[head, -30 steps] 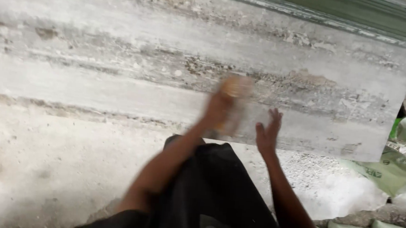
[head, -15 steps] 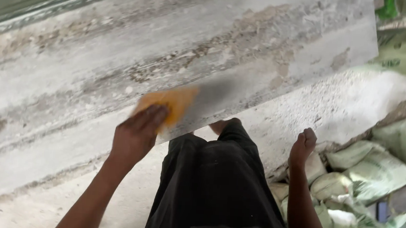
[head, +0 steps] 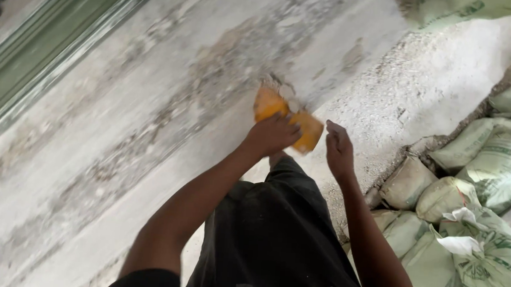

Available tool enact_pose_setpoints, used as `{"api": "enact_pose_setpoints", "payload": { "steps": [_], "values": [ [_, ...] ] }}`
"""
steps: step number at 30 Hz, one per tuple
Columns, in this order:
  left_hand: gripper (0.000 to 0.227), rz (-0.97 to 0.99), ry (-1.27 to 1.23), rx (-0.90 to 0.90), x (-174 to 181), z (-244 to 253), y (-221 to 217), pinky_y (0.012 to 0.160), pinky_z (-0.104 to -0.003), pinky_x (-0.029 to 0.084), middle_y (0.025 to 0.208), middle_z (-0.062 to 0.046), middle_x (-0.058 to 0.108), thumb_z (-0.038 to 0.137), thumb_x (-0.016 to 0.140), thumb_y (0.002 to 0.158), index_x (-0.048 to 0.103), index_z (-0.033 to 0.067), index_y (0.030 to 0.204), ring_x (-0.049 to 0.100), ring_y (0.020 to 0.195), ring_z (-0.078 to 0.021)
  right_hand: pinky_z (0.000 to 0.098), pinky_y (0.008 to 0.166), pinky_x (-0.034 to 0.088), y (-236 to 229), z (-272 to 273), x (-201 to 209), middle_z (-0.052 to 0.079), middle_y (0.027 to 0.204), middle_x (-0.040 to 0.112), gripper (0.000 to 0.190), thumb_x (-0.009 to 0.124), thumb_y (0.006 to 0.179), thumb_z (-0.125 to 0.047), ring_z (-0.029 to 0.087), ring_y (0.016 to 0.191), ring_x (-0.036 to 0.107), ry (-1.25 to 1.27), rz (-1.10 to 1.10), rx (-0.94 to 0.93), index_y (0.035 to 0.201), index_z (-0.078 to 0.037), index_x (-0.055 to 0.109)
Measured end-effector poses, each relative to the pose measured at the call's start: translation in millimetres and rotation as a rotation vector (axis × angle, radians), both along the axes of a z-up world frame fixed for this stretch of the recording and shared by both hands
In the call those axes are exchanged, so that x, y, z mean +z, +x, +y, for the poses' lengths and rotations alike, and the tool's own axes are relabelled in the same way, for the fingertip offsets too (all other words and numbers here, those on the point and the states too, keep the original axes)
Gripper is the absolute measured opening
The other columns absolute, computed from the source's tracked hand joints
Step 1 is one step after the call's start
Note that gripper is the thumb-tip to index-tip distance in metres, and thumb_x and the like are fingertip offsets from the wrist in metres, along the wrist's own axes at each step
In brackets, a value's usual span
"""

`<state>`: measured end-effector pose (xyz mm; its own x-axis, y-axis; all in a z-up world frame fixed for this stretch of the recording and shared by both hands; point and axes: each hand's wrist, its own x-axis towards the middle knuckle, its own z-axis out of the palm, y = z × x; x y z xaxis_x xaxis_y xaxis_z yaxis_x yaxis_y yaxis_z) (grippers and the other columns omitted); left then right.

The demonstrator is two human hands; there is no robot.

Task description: The recorder prepares decorative moldings by scraping the workbench and applying a liquid coating with a brush.

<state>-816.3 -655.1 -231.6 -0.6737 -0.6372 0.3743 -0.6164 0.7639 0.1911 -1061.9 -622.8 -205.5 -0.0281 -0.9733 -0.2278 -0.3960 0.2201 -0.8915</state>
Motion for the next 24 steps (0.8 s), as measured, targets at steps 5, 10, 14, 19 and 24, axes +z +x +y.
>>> {"api": "enact_pose_setpoints", "payload": {
  "steps": [5,10,14,19,24],
  "values": [
    [0.019,-0.059,-0.017,0.003,-22.4,-102.9,-108.4,0.084,-0.052,0.056,0.100,-0.003,0.076,0.013,0.069,0.085,0.071,0.0208,0.102,0.074,0.095,-0.0361,0.0640,0.108,0.045,-38.8,-36.9,14.3,0.028,0.160,0.031,0.047,0.048,0.105,0.002,0.056,0.136,0.045,-0.090,-0.131,-0.126,0.150,0.002,0.038],
    [0.021,-0.089,-0.096,0.009,77.5,-90.7,-99.2,0.089,-0.056,0.054,0.110,-0.009,0.072,0.012,0.072,0.087,0.071,0.0172,0.108,0.071,0.103,-0.0420,0.0595,0.106,0.048,-104.7,-51.1,-2.6,0.026,0.151,0.039,0.045,0.047,0.107,-0.003,0.051,0.129,0.055,-0.056,-0.164,-0.242,0.150,0.002,0.036],
    [0.023,-0.174,-0.070,-0.040,103.9,-58.2,-37.8,0.095,-0.052,0.054,0.113,-0.009,0.074,0.019,0.067,0.090,0.074,0.0204,0.112,0.071,0.106,-0.0401,0.0522,0.102,0.050,-135.3,-55.0,-1.2,0.023,0.139,0.057,0.039,0.046,0.107,-0.006,0.043,0.125,0.062,0.104,-0.184,-0.246,0.147,-0.003,0.045],
    [0.022,-0.227,-0.072,-0.140,49.9,-90.8,-22.8,0.090,-0.049,0.055,0.108,-0.007,0.074,0.021,0.067,0.090,0.073,0.0254,0.111,0.072,0.101,-0.0369,0.0488,0.100,0.051,-148.9,-46.8,8.2,0.021,0.129,0.066,0.036,0.044,0.108,-0.007,0.038,0.119,0.067,0.134,-0.225,-0.355,0.143,-0.005,0.050],
    [0.006,-0.139,-0.340,-0.133,-4.9,-225.3,-132.3,0.075,-0.042,0.058,0.082,-0.005,0.066,0.011,0.065,0.094,0.068,0.0161,0.094,0.070,0.074,-0.0264,0.0550,0.100,0.050,-127.1,-42.8,35.8,0.029,0.122,0.067,0.034,0.044,0.108,-0.006,0.044,0.116,0.067,0.101,-0.258,-0.373,0.139,0.003,0.052]
  ]
}}
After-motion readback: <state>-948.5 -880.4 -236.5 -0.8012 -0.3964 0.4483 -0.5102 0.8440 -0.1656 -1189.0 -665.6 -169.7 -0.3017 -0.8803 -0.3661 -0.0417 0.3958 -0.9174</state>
